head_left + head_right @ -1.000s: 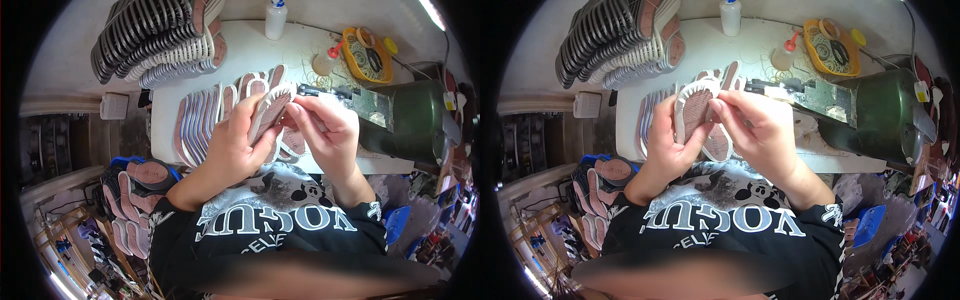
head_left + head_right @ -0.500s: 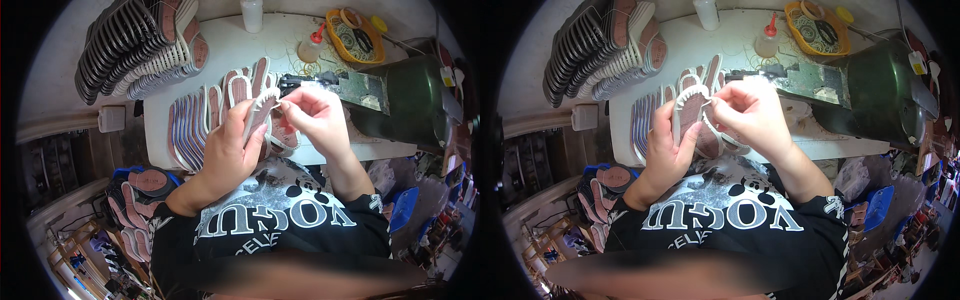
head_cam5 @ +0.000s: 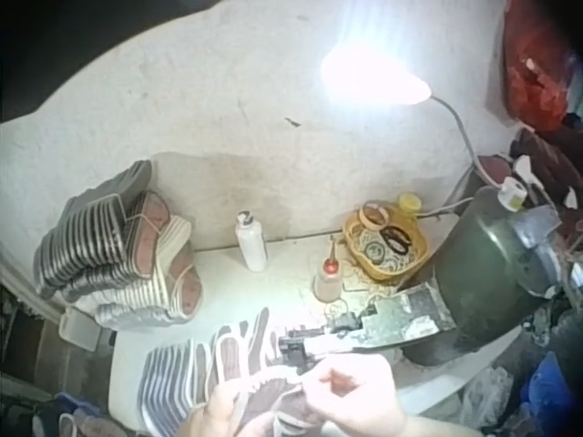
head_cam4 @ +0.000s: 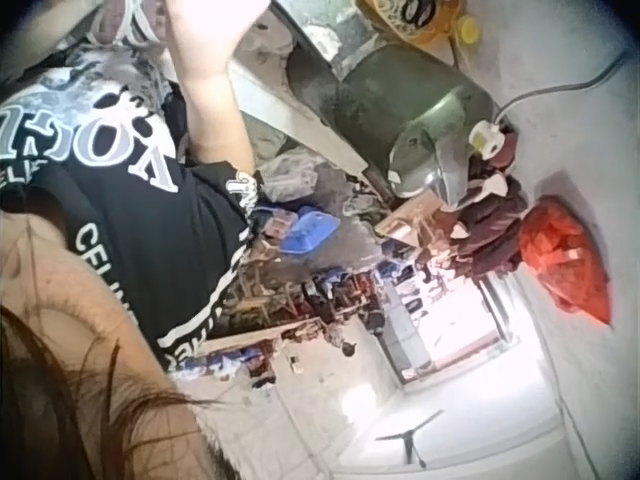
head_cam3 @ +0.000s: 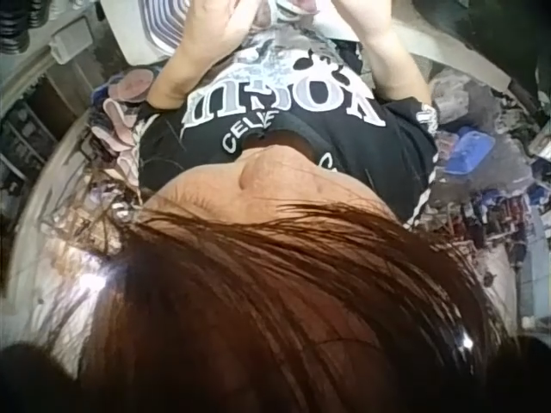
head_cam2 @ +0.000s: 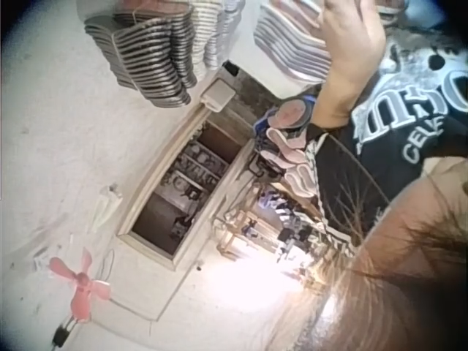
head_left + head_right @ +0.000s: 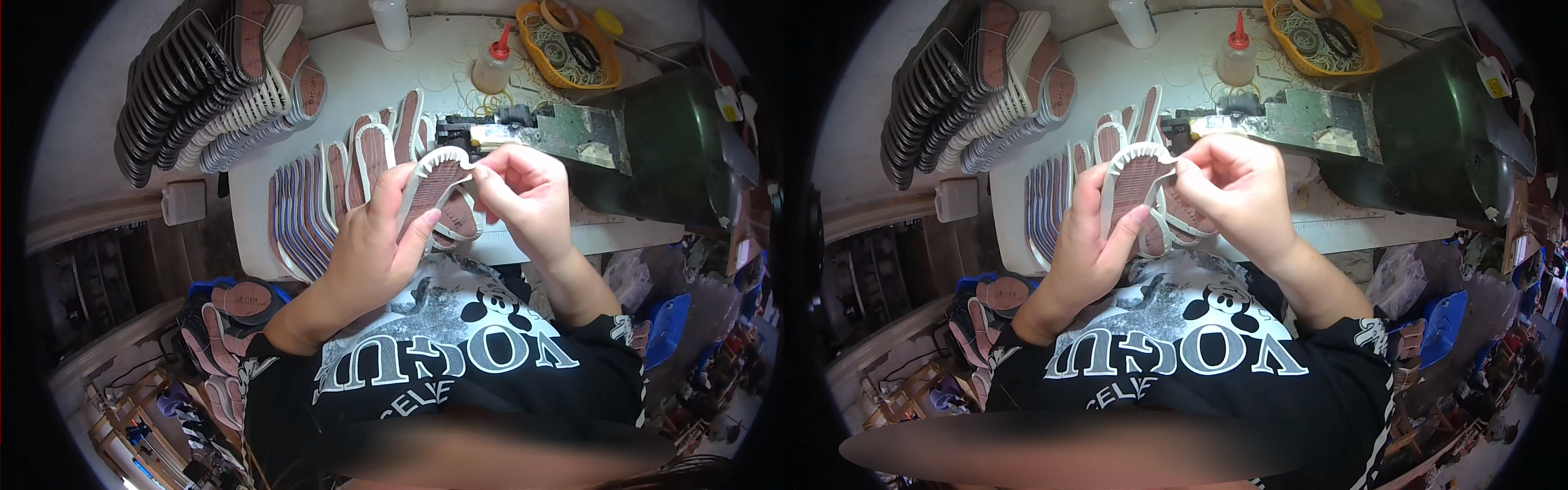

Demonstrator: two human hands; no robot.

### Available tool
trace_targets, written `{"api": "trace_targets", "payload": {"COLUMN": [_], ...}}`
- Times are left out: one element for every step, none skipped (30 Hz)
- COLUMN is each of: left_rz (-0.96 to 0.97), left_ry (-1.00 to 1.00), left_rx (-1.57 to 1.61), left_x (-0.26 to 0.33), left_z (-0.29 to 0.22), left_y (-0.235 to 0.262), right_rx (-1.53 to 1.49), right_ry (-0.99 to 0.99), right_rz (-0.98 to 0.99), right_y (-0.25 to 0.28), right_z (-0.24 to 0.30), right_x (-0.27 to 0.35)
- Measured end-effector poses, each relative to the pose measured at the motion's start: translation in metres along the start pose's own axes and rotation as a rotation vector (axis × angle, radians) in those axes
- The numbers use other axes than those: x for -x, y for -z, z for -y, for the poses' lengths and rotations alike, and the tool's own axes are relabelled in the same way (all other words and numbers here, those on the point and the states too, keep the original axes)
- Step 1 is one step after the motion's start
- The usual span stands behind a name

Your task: Inspecting, flexing, and stacking shoe insoles at a manufacturing workbench.

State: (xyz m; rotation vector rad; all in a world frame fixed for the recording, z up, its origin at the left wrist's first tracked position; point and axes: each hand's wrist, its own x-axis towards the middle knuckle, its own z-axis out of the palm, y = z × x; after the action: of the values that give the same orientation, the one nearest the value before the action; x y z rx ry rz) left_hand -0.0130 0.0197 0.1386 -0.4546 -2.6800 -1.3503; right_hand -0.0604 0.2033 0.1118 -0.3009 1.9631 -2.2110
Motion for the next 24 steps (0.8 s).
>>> {"api": "trace_targets", "payload": {"left_rz": [0.025,0.042,0.054,0.109,0.164,0.171,0.193,0.214,0.243,0.237,0.264,0.304,0.337,0.363,0.366,0.439,0.513,0.546,0.543,0.581,0.619,0.616,0.631,0.655], "left_ry": [0.085,0.138,0.133,0.224,0.314,0.315,0.382,0.449,0.517,0.533,0.575,0.572,0.571,0.596,0.598,0.638,0.677,0.702,0.706,0.727,0.749,0.755,0.743,0.729], "left_rx": [0.155,0.281,0.285,0.457,0.628,0.633,0.675,0.717,0.762,0.724,0.678,0.638,0.6,0.579,0.586,0.615,0.643,0.578,0.586,0.626,0.666,0.674,0.649,0.619], "left_x": [0.0,-0.001,-0.005,-0.01,-0.015,-0.021,-0.027,-0.033,-0.04,-0.048,-0.057,-0.064,-0.07,-0.074,-0.077,-0.082,-0.086,-0.088,-0.09,-0.092,-0.093,-0.094,-0.094,-0.097], "left_z": [-0.001,0.0,0.003,0.005,0.008,0.011,0.015,0.019,0.022,0.024,0.021,0.027,0.034,0.037,0.039,0.039,0.038,0.035,0.035,0.035,0.036,0.036,0.036,0.036], "left_y": [-0.001,-0.004,-0.006,-0.008,-0.01,-0.013,-0.016,-0.018,-0.022,-0.022,-0.016,-0.012,-0.008,-0.007,-0.005,-0.002,-0.001,0.001,0.001,-0.001,-0.002,-0.003,-0.003,-0.003], "right_rx": [-0.187,-0.375,-0.374,-0.399,-0.423,-0.442,-0.243,-0.29,-0.335,-0.395,-0.39,-0.484,-0.576,-0.588,-0.584,-0.604,-0.624,-0.605,-0.6,-0.588,-0.578,-0.564,-0.562,-0.562], "right_ry": [-0.077,-0.153,-0.152,-0.116,-0.079,-0.051,0.017,-0.07,-0.161,-0.194,-0.196,-0.266,-0.339,-0.372,-0.377,-0.372,-0.366,-0.391,-0.399,-0.415,-0.432,-0.469,-0.479,-0.492], "right_rz": [0.04,0.081,0.067,0.085,0.102,0.108,0.086,0.122,0.152,0.137,0.128,0.15,0.177,0.147,0.142,0.154,0.165,0.162,0.164,0.191,0.22,0.229,0.231,0.246], "right_y": [0.003,0.005,0.004,0.003,0.001,-0.009,-0.011,-0.011,-0.009,-0.009,-0.008,-0.007,-0.009,-0.012,-0.012,-0.012,-0.011,-0.01,-0.006,-0.001,0.005,0.01,0.014,0.016], "right_z": [-0.006,-0.012,-0.021,-0.032,-0.036,-0.024,-0.025,-0.025,-0.025,-0.023,-0.025,-0.028,-0.031,-0.025,-0.025,-0.026,-0.027,-0.026,-0.025,-0.024,-0.023,-0.02,-0.021,-0.021], "right_x": [0.003,0.007,0.011,0.015,0.019,0.023,0.024,0.028,0.031,0.031,0.029,0.029,0.028,0.024,0.022,0.02,0.019,0.018,0.017,0.015,0.014,0.011,0.009,0.006]}}
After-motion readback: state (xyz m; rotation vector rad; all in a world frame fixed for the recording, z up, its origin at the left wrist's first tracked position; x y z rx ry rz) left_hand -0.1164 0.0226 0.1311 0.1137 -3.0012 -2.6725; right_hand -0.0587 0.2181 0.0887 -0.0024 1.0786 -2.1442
